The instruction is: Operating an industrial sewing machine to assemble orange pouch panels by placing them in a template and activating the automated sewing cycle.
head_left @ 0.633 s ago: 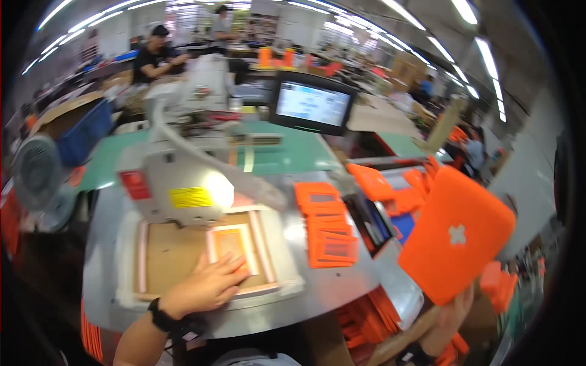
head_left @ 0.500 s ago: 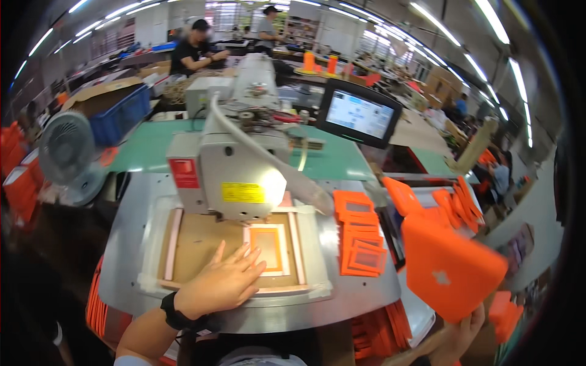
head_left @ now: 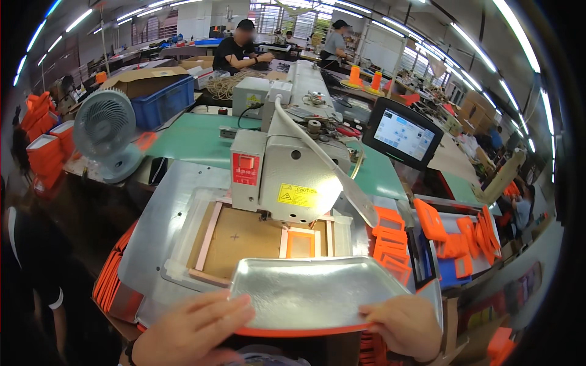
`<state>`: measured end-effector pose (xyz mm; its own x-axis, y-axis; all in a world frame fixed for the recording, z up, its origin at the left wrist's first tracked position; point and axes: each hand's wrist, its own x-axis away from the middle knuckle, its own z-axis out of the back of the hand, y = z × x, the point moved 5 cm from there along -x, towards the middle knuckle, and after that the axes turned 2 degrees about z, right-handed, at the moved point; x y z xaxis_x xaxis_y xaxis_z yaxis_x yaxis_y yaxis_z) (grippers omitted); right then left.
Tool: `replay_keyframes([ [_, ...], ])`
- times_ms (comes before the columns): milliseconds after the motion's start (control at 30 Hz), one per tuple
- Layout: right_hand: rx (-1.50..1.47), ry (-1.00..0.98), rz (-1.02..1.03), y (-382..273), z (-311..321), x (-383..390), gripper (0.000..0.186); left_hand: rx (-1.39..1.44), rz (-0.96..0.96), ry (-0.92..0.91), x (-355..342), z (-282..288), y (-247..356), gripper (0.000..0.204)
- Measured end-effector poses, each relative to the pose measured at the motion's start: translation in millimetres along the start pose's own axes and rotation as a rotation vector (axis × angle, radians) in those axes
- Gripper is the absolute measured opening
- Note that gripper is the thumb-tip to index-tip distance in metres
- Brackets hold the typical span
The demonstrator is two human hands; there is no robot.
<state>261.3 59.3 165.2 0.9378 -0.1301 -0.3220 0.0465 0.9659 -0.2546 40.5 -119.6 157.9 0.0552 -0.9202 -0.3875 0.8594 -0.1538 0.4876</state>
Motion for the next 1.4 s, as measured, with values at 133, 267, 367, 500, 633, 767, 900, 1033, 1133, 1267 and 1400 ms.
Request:
replay_keyframes([
  [133, 0.015, 0.058, -0.001, 16, -38, -40, 0.019, -0.067, 0.1, 0.116, -6, -21, -56, 0.036],
  [267, -0.013, 0.125, 0.08, 28, -59, -57, 0.014, -0.037, 0.114, 0.195, -5, -17, -80, 0.027],
  [367, -0.008, 0.126, 0.049, 33, -62, -67, 0.014, -0.001, 0.112, 0.216, -10, -16, -92, 0.025],
  [500, -0.02, 0.102, 0.029, 44, -71, -80, 0.016, 0.005, 0.113, 0.215, -18, -11, -105, 0.02],
  [633, 0.006, 0.123, 0.024, 56, -75, -91, 0.017, 0.049, 0.147, 0.188, -28, -9, -114, 0.017],
  [767, 0.057, 0.164, 0.018, 62, -70, -101, 0.017, 0.014, 0.116, 0.215, -33, -12, -126, 0.02],
  [900, 0.02, 0.115, -0.039, 72, -66, -90, 0.018, -0.003, 0.083, 0.226, -31, -15, -128, 0.021],
  [1033, -0.02, 0.035, -0.004, 83, -84, -57, 0.02, -0.005, 0.083, 0.189, -17, -31, -142, 0.019],
  [1133, -0.062, -0.038, -0.011, 85, -102, -41, 0.02, -0.036, 0.077, 0.149, -5, -44, -151, 0.017],
  [1267, -0.089, -0.027, 0.014, 79, -112, -34, 0.016, -0.1, 0.069, 0.094, 1, -52, -151, 0.016],
  [1400, -0.097, 0.001, 0.026, 84, -123, -28, 0.018, -0.125, 0.088, 0.079, 2, -57, -152, 0.014],
])
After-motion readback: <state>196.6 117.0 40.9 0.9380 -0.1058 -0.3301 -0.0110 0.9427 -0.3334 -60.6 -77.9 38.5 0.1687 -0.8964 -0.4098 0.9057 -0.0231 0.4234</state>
